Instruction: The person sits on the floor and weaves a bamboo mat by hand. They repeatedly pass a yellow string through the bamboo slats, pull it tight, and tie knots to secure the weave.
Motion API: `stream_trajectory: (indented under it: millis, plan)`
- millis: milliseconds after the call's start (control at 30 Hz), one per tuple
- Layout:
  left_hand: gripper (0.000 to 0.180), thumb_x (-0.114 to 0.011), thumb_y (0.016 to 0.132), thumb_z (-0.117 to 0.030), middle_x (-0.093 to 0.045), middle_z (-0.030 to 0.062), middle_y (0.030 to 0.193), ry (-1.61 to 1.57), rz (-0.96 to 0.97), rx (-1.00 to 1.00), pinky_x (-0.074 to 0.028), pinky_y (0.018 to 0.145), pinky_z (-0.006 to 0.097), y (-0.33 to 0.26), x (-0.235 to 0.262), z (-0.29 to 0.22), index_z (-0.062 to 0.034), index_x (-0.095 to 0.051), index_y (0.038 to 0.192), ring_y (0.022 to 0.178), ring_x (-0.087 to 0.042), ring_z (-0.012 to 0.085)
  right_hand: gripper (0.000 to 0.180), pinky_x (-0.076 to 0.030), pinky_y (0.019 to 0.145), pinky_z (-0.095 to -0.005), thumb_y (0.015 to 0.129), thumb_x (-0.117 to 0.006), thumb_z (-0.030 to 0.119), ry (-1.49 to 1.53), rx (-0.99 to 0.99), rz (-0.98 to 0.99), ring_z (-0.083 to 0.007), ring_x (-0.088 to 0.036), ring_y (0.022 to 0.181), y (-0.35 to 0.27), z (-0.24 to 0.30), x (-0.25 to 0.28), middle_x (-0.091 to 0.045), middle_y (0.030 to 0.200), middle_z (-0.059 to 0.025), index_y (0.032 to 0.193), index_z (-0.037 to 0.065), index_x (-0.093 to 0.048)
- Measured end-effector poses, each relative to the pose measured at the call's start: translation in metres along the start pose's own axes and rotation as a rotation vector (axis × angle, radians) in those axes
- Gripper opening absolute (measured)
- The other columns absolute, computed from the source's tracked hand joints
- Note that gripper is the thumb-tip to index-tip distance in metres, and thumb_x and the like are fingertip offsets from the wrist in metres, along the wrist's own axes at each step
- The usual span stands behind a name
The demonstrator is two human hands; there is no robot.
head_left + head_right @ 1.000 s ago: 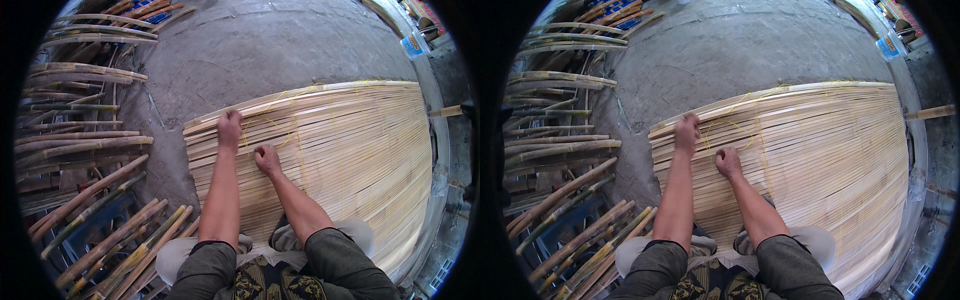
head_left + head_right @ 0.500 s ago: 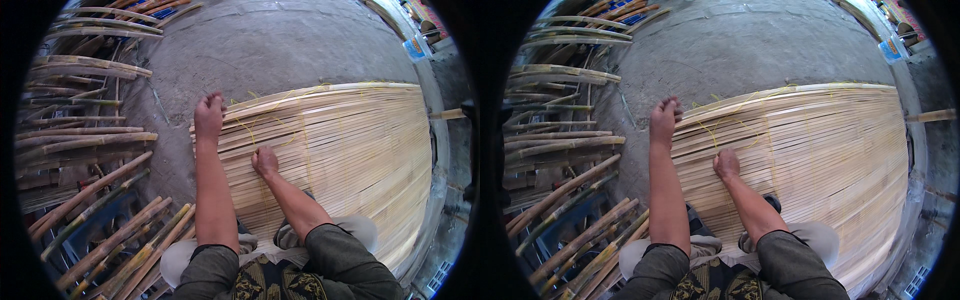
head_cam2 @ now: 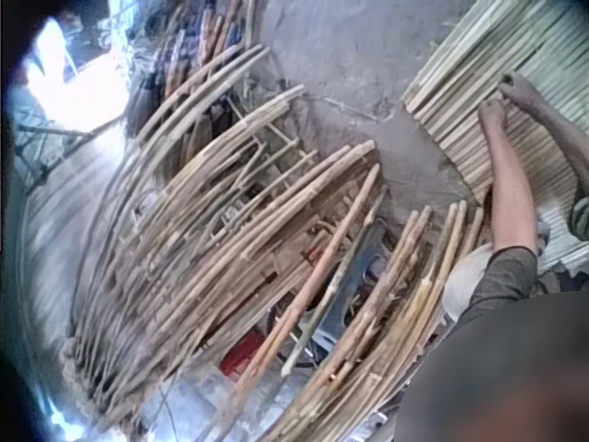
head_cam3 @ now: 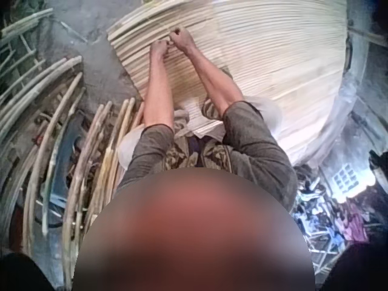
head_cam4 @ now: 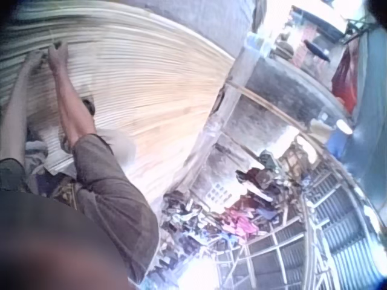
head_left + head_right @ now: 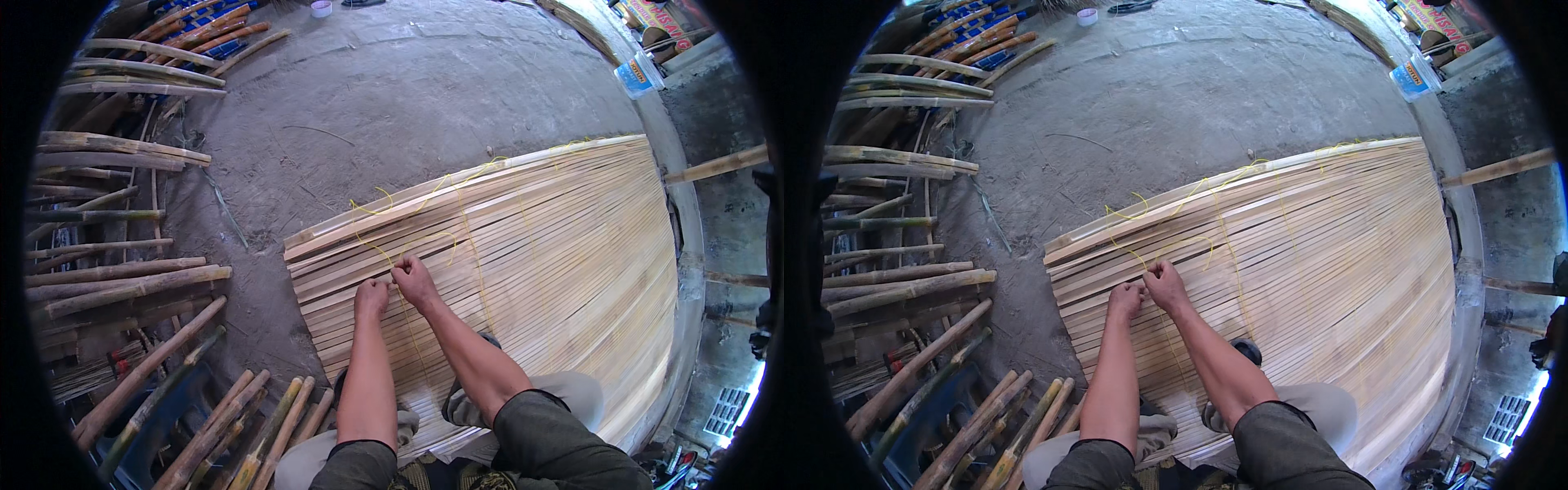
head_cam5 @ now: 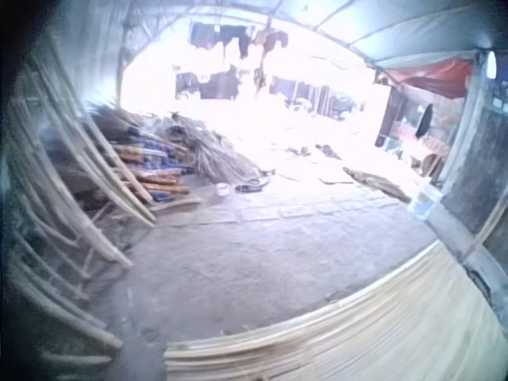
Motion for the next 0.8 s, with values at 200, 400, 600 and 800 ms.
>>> stream_trajectory:
  millis: [200, 400, 600, 800]
  plan:
    - [0.022, -0.063, 0.087, -0.024, -0.074, 0.0194, 0.096, -0.185, -0.361, -0.116, -0.054, 0.083, 0.047, -0.050, -0.007, 0.001, -0.0061, -0.072, 0.095, 0.092, -0.072, 0.0366, 0.017, -0.045, 0.065, -0.0227, 0.098, -0.062, 0.012, 0.156, 0.191, 0.185, -0.0071, -0.056, 0.073, -0.034, 0.137, 0.014, -0.062, 0.085, -0.0011, 0.112, 0.002, -0.061]
    - [0.024, -0.076, 0.079, -0.021, -0.065, 0.0162, 0.106, 0.048, -0.414, -0.134, -0.048, 0.097, 0.044, -0.079, -0.024, -0.021, -0.0075, -0.070, 0.098, 0.108, -0.060, 0.0359, 0.032, -0.050, 0.069, -0.0244, 0.104, -0.056, 0.013, 0.406, 0.364, 0.071, -0.0133, -0.064, 0.082, -0.062, 0.244, 0.052, -0.060, 0.109, -0.0105, 0.133, 0.002, -0.053]
    - [0.027, -0.081, 0.079, -0.032, -0.067, 0.0122, 0.106, 0.279, -0.567, -0.175, -0.048, 0.097, 0.046, -0.083, -0.035, -0.016, -0.0119, -0.073, 0.094, 0.110, -0.059, 0.0349, 0.053, -0.058, 0.076, -0.0240, 0.102, -0.052, 0.011, 0.412, 0.493, -0.192, -0.0222, -0.068, 0.109, -0.027, 0.207, 0.072, -0.038, 0.153, -0.0269, 0.152, 0.004, -0.038]
    - [0.020, -0.072, 0.083, -0.028, -0.069, 0.0155, 0.092, 0.168, -0.514, 0.044, -0.053, 0.087, 0.048, -0.073, -0.046, -0.019, -0.0093, -0.074, 0.089, 0.093, -0.067, 0.0373, 0.054, -0.056, 0.061, -0.0280, 0.095, -0.052, 0.016, 0.173, 0.090, -0.444, -0.0191, -0.067, 0.087, 0.011, 0.087, 0.096, -0.056, 0.117, -0.0142, 0.147, 0.004, -0.043]
Point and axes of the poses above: each hand's wrist, its own y-axis towards the middle knuckle, its own x-axis out of the back of the hand, z = x × y, the point moved 4 cm from there along y, towards the middle knuckle
